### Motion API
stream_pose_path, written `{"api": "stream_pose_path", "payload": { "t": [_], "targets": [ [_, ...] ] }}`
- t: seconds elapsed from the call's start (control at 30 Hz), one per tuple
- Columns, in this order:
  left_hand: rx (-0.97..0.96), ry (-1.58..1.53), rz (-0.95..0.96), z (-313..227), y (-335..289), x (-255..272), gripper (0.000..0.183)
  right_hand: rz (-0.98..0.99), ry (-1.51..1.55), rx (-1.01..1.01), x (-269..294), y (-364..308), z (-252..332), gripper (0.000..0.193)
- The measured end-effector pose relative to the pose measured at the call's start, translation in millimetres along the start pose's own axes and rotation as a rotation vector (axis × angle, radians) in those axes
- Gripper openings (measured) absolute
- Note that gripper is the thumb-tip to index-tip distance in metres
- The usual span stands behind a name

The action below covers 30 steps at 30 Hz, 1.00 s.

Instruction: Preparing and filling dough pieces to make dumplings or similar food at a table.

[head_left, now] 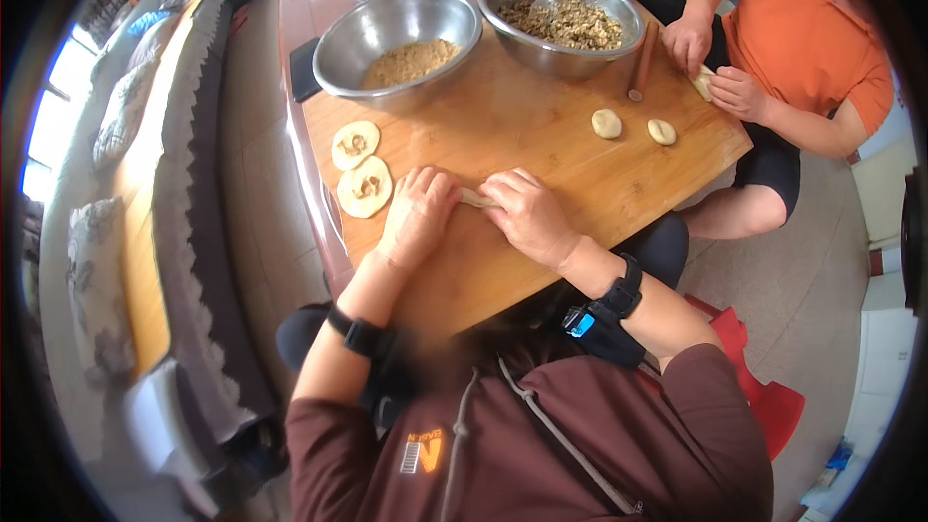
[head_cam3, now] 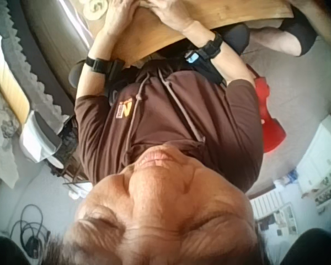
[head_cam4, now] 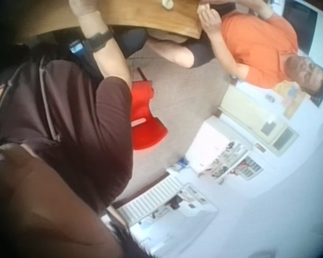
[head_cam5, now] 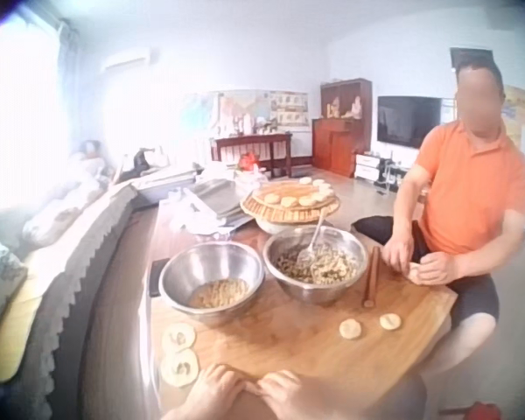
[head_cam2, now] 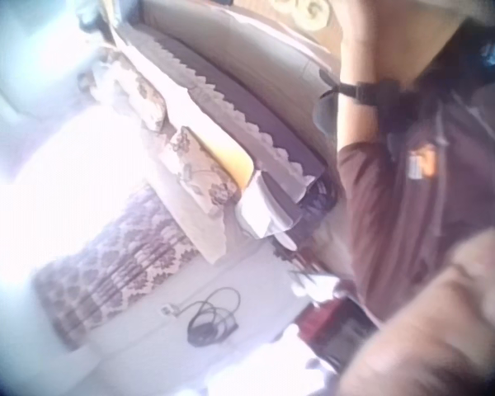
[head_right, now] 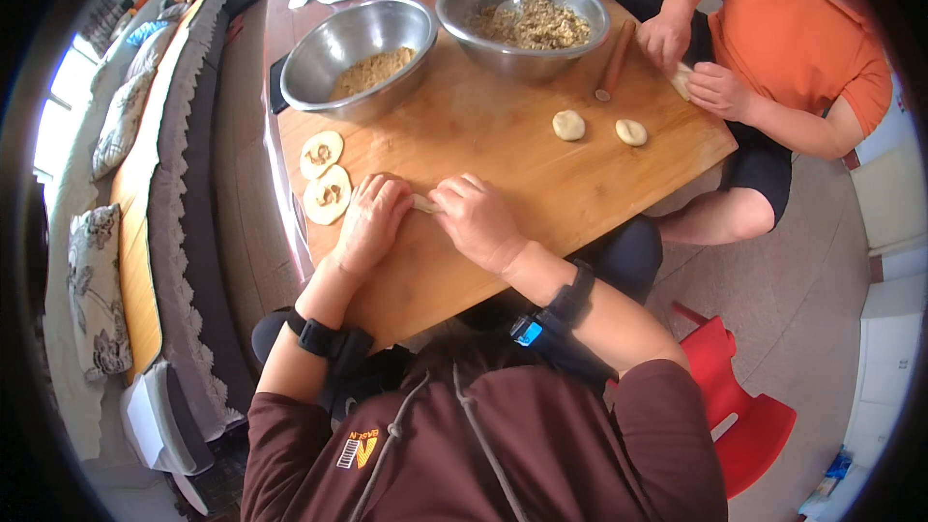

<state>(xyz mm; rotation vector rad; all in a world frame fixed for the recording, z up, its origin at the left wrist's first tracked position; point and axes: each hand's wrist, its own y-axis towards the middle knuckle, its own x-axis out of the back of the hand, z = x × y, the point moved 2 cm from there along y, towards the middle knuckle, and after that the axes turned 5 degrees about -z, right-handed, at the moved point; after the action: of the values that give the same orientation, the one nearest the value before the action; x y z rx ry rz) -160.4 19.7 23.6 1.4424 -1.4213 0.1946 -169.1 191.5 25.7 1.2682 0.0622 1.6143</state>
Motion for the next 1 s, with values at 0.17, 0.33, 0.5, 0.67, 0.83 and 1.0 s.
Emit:
{"api": "stream_pose_path", "payload": {
  "t": [0.17, 0.33, 0.5, 0.67, 0.83, 1.0],
  "targets": [
    [0.147, -0.013, 0.032, -29, -21, 16, 0.01, -0.013, 0.283, -0.28, 12, -11, 9, 0.021],
    [0.206, 0.022, 0.03, -43, -36, 14, 0.022, 0.12, 0.228, -0.348, 11, -11, 9, 0.024],
    [0.319, -0.044, -0.043, -40, -52, 22, 0.041, -0.011, 0.163, -0.39, 31, 15, -46, 0.021],
    [0.323, -0.068, -0.037, -37, -72, 37, 0.044, 0.026, -0.041, -0.288, 22, 30, -80, 0.02],
    [0.304, -0.088, -0.051, -39, -74, 37, 0.044, 0.054, -0.094, -0.286, 6, 41, -81, 0.013],
    [0.277, -0.124, -0.078, -35, -77, 36, 0.041, 0.039, -0.202, -0.293, 6, 47, -90, 0.008]
  ]
}}
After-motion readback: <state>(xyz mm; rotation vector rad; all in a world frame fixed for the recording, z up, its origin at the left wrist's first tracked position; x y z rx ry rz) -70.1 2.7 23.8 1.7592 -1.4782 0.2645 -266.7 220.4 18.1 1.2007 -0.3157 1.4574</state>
